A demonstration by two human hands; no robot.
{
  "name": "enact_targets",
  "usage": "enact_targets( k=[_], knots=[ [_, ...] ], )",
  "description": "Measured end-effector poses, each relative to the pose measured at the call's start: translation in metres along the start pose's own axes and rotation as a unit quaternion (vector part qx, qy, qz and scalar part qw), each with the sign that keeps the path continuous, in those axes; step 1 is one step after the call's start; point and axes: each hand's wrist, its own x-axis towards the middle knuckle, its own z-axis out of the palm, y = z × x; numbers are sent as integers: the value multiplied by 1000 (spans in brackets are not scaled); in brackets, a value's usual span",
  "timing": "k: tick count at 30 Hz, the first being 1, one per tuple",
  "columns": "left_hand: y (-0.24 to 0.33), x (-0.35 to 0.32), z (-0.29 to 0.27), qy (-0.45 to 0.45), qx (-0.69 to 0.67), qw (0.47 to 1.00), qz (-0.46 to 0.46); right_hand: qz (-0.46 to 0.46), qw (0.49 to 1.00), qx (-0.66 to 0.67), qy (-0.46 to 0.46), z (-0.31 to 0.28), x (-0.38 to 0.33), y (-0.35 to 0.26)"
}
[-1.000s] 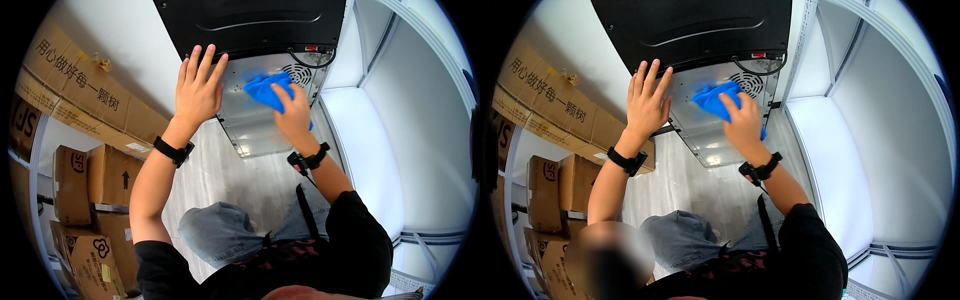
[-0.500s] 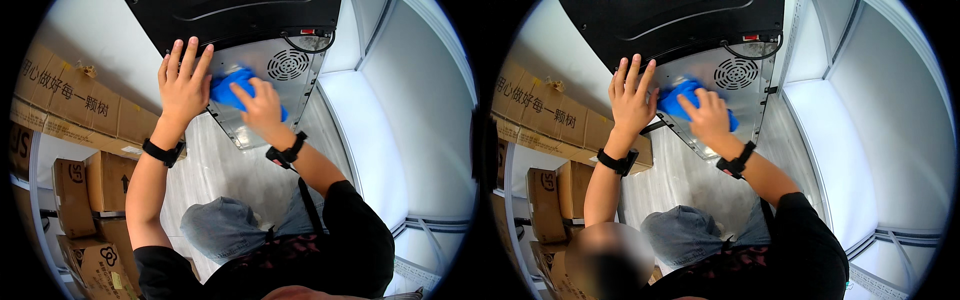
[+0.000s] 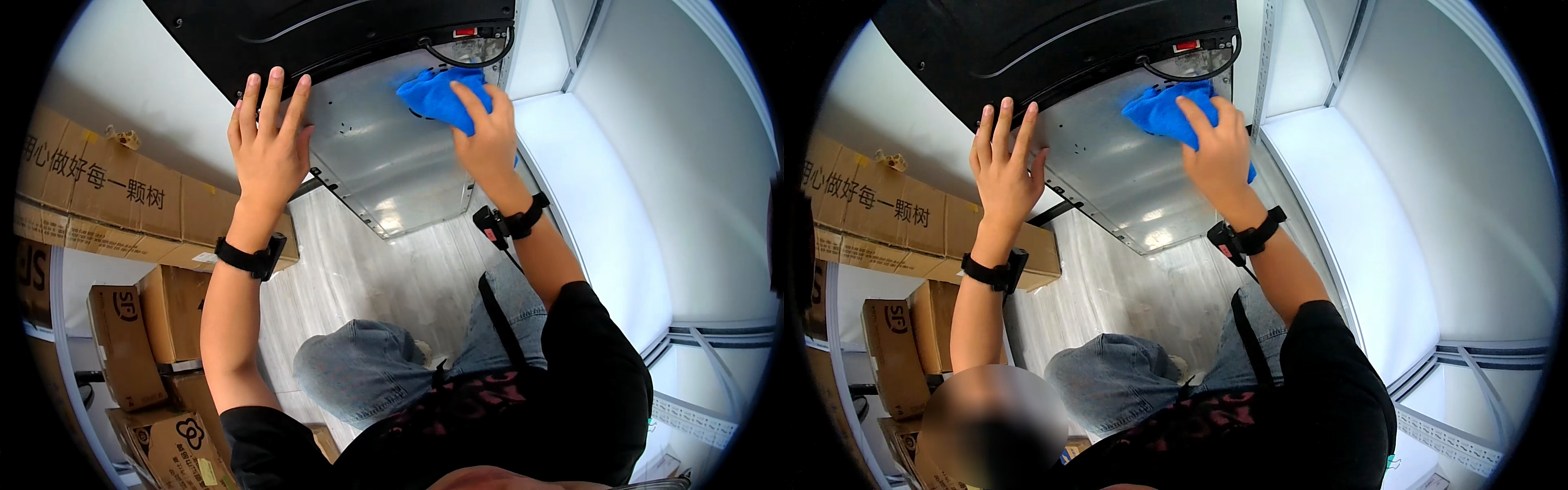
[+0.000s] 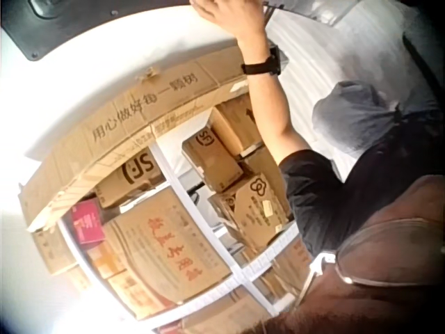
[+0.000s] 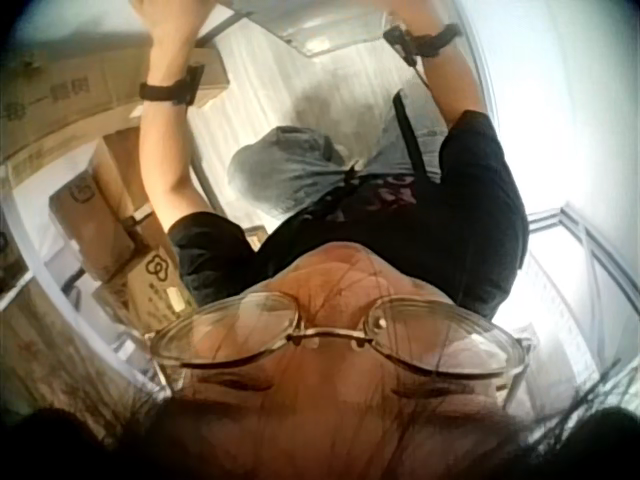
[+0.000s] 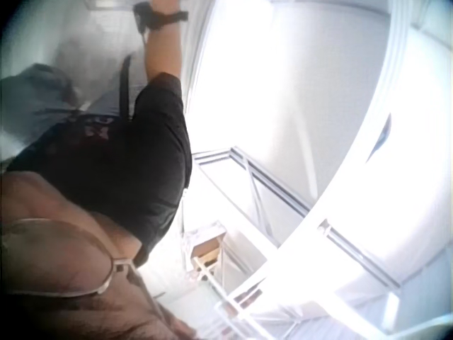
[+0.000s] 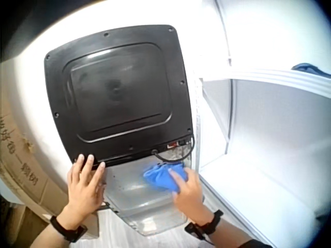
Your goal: The person uses a screwdriver to fasten screws into a white metal panel, then wipes a beige and black appliance with a blue cloth, and finally uses the screwdriver to tighten screws on the appliance.
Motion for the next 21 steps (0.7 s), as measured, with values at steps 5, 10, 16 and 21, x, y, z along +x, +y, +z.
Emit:
enact_targets(
  k=[5,10,16,21],
  knots=[
    [-2,-3,5,0,-4,1000,-2,6,1000,1,21,8,1,-24],
    [-11,-14,0,-26,-28,999,-1,-31,999,36,-3,32,-1,-67],
    [-35,-7,-12,16,-17,998,64,-107,994,26,-23,53,1,-118],
    [-28,-5,-17,-14,8,995,94,-164,984,-17,-70,61,-20,-117]
  ],
)
